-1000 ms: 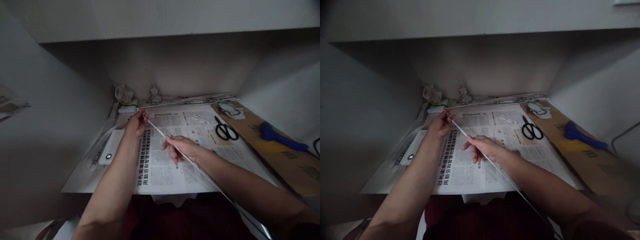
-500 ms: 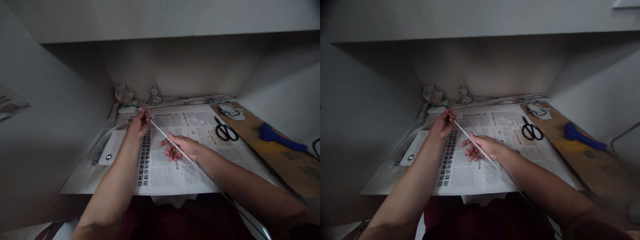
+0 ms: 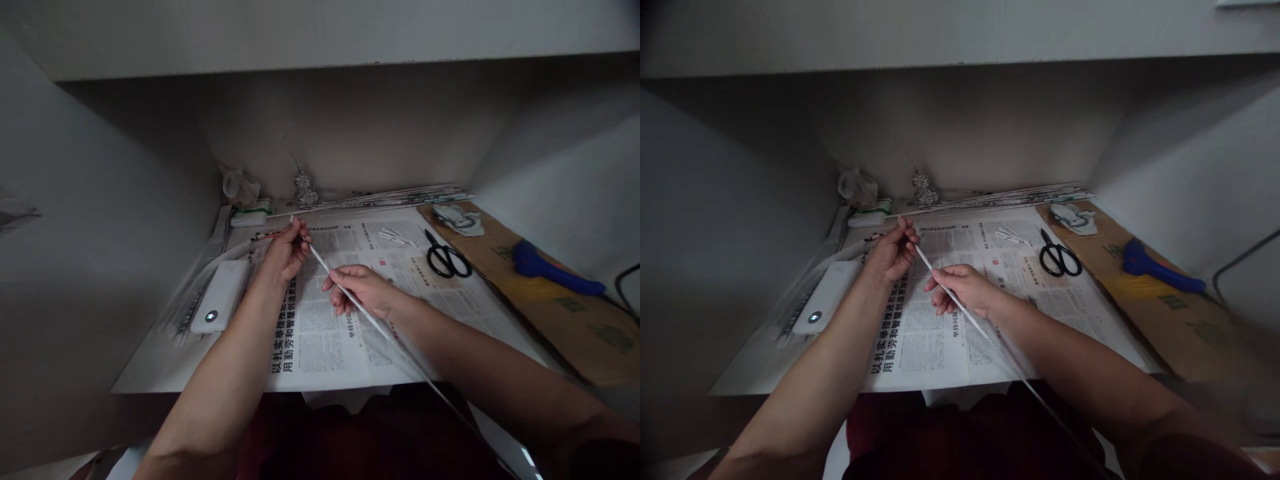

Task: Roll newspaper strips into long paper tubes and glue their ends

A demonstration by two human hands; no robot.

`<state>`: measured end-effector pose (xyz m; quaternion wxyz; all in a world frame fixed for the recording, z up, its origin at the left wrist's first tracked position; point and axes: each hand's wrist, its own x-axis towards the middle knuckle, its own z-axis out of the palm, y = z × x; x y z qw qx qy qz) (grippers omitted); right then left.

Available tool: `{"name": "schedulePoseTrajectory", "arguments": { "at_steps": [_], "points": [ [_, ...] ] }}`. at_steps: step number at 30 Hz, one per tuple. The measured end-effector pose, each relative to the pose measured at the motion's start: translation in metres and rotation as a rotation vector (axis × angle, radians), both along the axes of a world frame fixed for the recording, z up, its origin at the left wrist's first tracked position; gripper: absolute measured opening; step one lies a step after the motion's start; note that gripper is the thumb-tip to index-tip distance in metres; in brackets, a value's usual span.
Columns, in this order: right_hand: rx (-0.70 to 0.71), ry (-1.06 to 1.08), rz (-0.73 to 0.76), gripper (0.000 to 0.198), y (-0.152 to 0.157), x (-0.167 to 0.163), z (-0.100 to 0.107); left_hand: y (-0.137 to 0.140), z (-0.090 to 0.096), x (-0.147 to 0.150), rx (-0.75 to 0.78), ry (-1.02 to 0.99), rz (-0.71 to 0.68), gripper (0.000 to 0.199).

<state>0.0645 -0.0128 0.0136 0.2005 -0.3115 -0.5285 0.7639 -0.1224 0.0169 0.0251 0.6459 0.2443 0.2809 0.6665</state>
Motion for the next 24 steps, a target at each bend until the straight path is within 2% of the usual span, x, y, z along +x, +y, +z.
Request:
{"name": "schedulePoseTrajectory", "arguments": {
  "at_steps": [4, 9, 15, 20, 24],
  "points": [
    [-0.039, 0.024, -0.012, 0.035, 0.001, 0.000, -0.001, -0.002, 0.001, 0.003, -0.001, 0.005, -0.007, 0.015],
    [-0.028, 0.010, -0.045, 0.031, 0.003, -0.001, -0.004, -0.004, 0.005, 0.005, -0.030, -0.001, -0.035, 0.013],
    [-0.165, 0.042, 0.142, 0.050, 0.000, 0.002, -0.001, -0.002, 0.008, -0.013, 0.011, -0.119, 0.033, 0.015],
    [-0.077, 0.024, 0.105, 0.042, -0.004, 0.002, 0.000, -0.003, 0.014, -0.025, 0.006, -0.136, 0.126, 0.019],
    [-0.185, 0.061, 0.111, 0.040, -0.004, 0.002, -0.003, -0.004, 0.014, -0.021, 0.019, -0.145, 0.103, 0.019]
  ]
}}
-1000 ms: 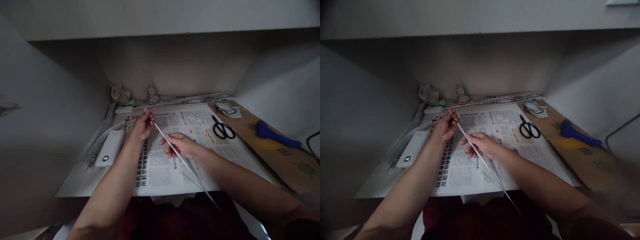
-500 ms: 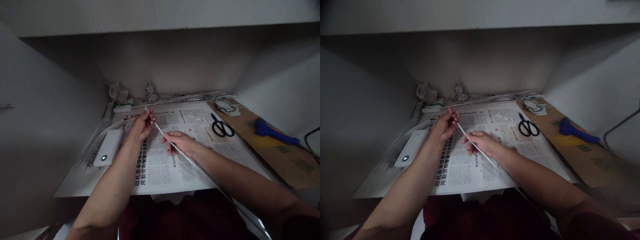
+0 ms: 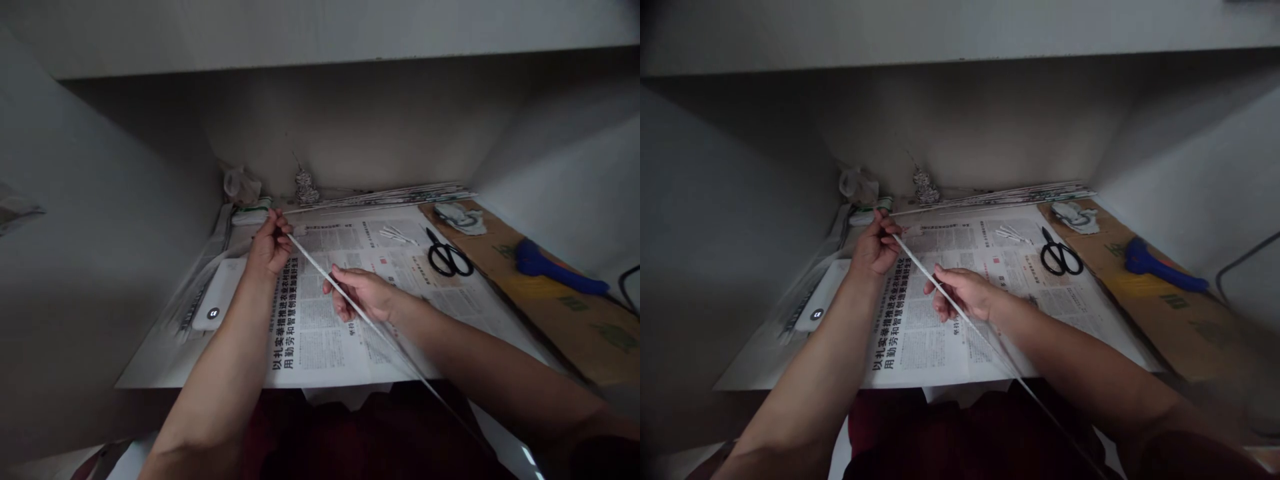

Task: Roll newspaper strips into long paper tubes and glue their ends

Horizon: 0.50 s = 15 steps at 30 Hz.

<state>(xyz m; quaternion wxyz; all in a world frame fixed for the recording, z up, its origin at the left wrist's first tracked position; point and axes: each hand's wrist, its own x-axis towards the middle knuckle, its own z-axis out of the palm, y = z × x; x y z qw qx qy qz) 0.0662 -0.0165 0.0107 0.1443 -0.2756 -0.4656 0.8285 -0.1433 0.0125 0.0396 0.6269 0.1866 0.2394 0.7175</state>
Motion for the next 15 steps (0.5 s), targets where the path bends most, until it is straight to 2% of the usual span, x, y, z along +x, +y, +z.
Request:
{"name": "schedulePoseTrajectory", "arguments": {
  "at_steps": [3, 11, 15],
  "points": [
    [-0.031, 0.013, -0.015, 0.035, 0.000, -0.001, -0.002, -0.001, -0.001, 0.006, 0.004, 0.026, -0.033, 0.018],
    [0.026, 0.003, -0.116, 0.028, -0.001, -0.004, -0.001, 0.001, -0.005, 0.006, 0.056, 0.036, -0.063, 0.018],
    [-0.021, -0.005, 0.005, 0.041, 0.002, -0.002, -0.001, 0.003, -0.005, -0.003, 0.082, -0.043, -0.045, 0.016]
  ]
}}
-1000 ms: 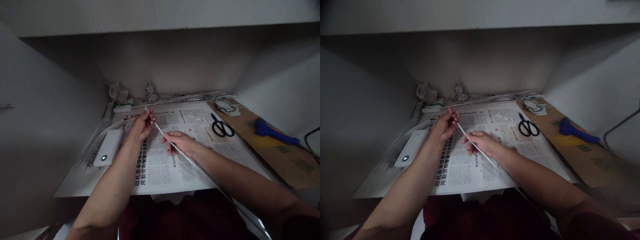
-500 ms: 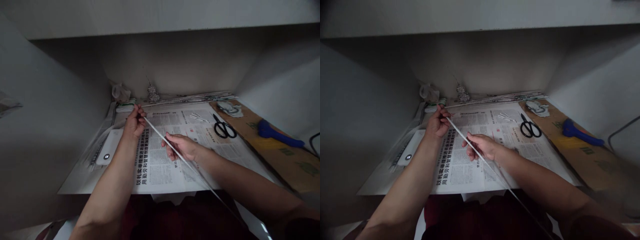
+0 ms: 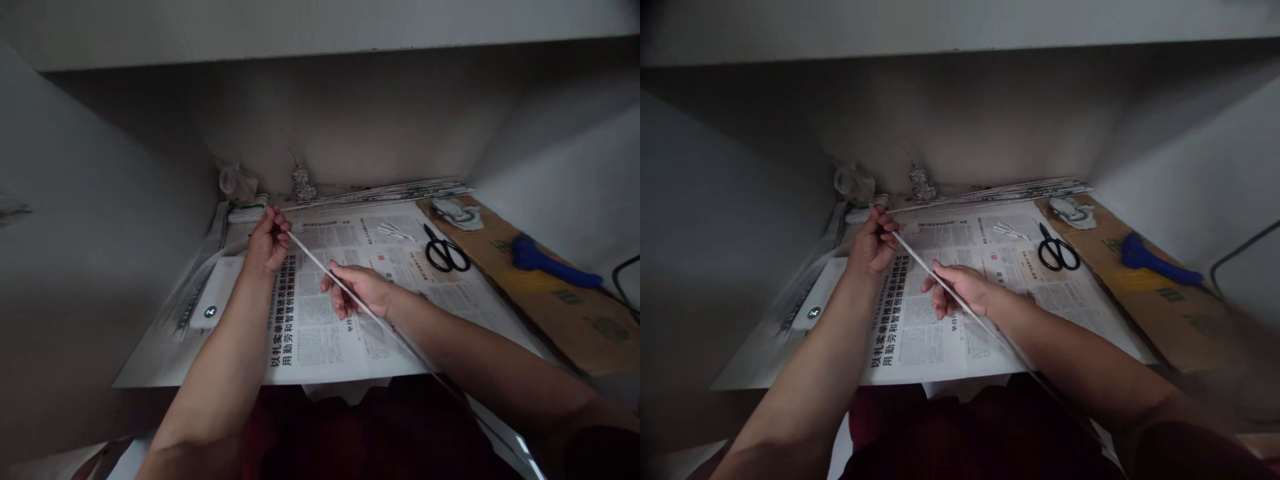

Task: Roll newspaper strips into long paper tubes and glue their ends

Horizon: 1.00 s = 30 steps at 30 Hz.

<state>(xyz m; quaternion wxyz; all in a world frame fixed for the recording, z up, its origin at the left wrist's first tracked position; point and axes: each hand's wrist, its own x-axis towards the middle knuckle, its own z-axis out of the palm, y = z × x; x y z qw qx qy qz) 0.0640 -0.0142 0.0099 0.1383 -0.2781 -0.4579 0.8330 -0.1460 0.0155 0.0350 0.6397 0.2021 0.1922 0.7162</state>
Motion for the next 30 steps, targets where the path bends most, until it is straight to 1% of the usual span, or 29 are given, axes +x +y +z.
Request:
{"name": "schedulePoseTrajectory", "arguments": {
  "at_steps": [2, 4, 7, 11, 14, 16, 18, 22, 27, 30],
  "points": [
    [-0.031, -0.007, 0.063, 0.045, 0.002, 0.001, -0.001, 0.000, 0.001, -0.005, 0.015, -0.049, 0.025, 0.018],
    [-0.056, 0.002, 0.093, 0.043, 0.002, 0.002, -0.002, -0.001, 0.003, -0.009, 0.040, -0.091, 0.052, 0.022],
    [-0.067, 0.033, 0.123, 0.040, 0.000, 0.003, -0.003, -0.003, 0.006, -0.012, 0.052, -0.089, 0.097, 0.024],
    [0.050, 0.048, 0.101, 0.037, -0.007, 0.002, 0.000, -0.003, 0.007, -0.012, 0.008, -0.024, 0.139, 0.024],
    [0.178, -0.024, 0.087, 0.039, -0.008, 0.002, 0.004, -0.002, 0.006, -0.011, 0.017, -0.030, 0.124, 0.023],
    [0.278, -0.077, 0.115, 0.045, -0.007, 0.003, 0.007, 0.000, 0.004, -0.012, 0.022, -0.036, 0.122, 0.022],
    [0.347, -0.103, 0.158, 0.048, -0.004, 0.004, 0.010, 0.001, 0.003, -0.013, 0.014, -0.034, 0.138, 0.021],
    [0.355, -0.097, 0.200, 0.043, 0.000, 0.008, 0.010, 0.003, 0.001, -0.014, 0.010, -0.035, 0.138, 0.021],
    [0.375, -0.123, 0.149, 0.044, 0.001, 0.007, 0.006, 0.005, -0.001, -0.015, 0.040, -0.055, 0.119, 0.021],
    [0.402, -0.190, 0.116, 0.049, -0.005, 0.009, 0.011, 0.005, -0.001, -0.015, 0.029, -0.034, 0.122, 0.020]
  ]
}}
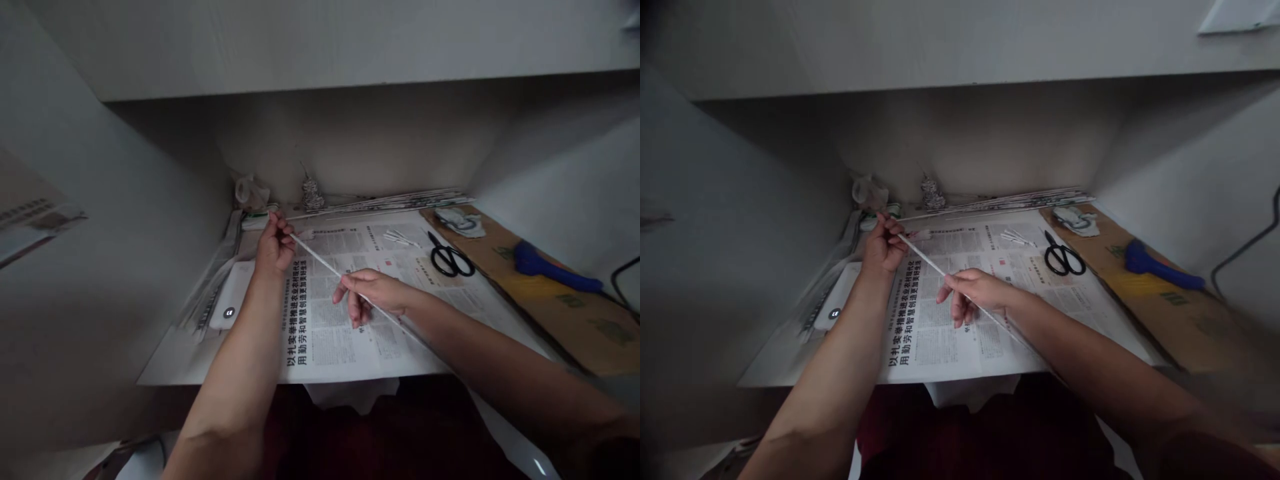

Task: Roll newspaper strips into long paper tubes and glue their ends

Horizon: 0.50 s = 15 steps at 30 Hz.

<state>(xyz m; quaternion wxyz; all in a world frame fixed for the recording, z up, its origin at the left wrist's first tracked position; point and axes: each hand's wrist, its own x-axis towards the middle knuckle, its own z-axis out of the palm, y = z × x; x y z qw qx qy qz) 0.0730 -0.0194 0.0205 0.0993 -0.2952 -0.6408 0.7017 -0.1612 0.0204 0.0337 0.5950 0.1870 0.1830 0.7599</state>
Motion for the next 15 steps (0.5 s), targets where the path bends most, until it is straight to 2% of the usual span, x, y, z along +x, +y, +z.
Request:
{"name": "schedulePoseTrajectory", "arguments": {
  "at_steps": [2, 3, 4, 7, 9, 10, 11, 12, 13, 15],
  "points": [
    [0.082, -0.085, -0.050, 0.051, -0.008, 0.006, 0.005, 0.001, -0.001, 0.000, -0.022, 0.010, 0.020, 0.019],
    [0.178, -0.143, -0.089, 0.049, -0.013, 0.010, 0.008, 0.001, -0.002, 0.000, -0.032, 0.006, 0.026, 0.018],
    [0.316, -0.211, -0.132, 0.045, -0.019, 0.015, 0.010, 0.002, -0.002, -0.001, -0.040, -0.001, 0.030, 0.018],
    [0.850, -0.470, -0.257, 0.034, -0.036, 0.030, 0.011, 0.004, -0.004, 0.000, -0.076, -0.023, 0.043, 0.018],
    [1.028, -0.615, -0.314, 0.026, -0.045, 0.037, 0.009, 0.004, -0.003, 0.002, -0.102, -0.021, 0.057, 0.017],
    [1.034, -0.630, -0.338, 0.025, -0.049, 0.040, 0.006, 0.004, -0.003, 0.003, -0.111, -0.017, 0.060, 0.017],
    [0.974, -0.600, -0.358, 0.027, -0.051, 0.041, 0.004, 0.003, -0.002, 0.003, -0.114, -0.013, 0.056, 0.017],
    [0.849, -0.526, -0.369, 0.030, -0.053, 0.043, 0.001, 0.002, -0.001, 0.004, -0.116, -0.011, 0.044, 0.017],
    [0.667, -0.420, -0.370, 0.033, -0.055, 0.044, -0.001, 0.001, 0.000, 0.005, -0.114, -0.013, 0.026, 0.017],
    [0.215, -0.181, -0.329, 0.036, -0.057, 0.047, -0.004, -0.001, 0.001, 0.006, -0.104, -0.030, -0.015, 0.017]
  ]
}}
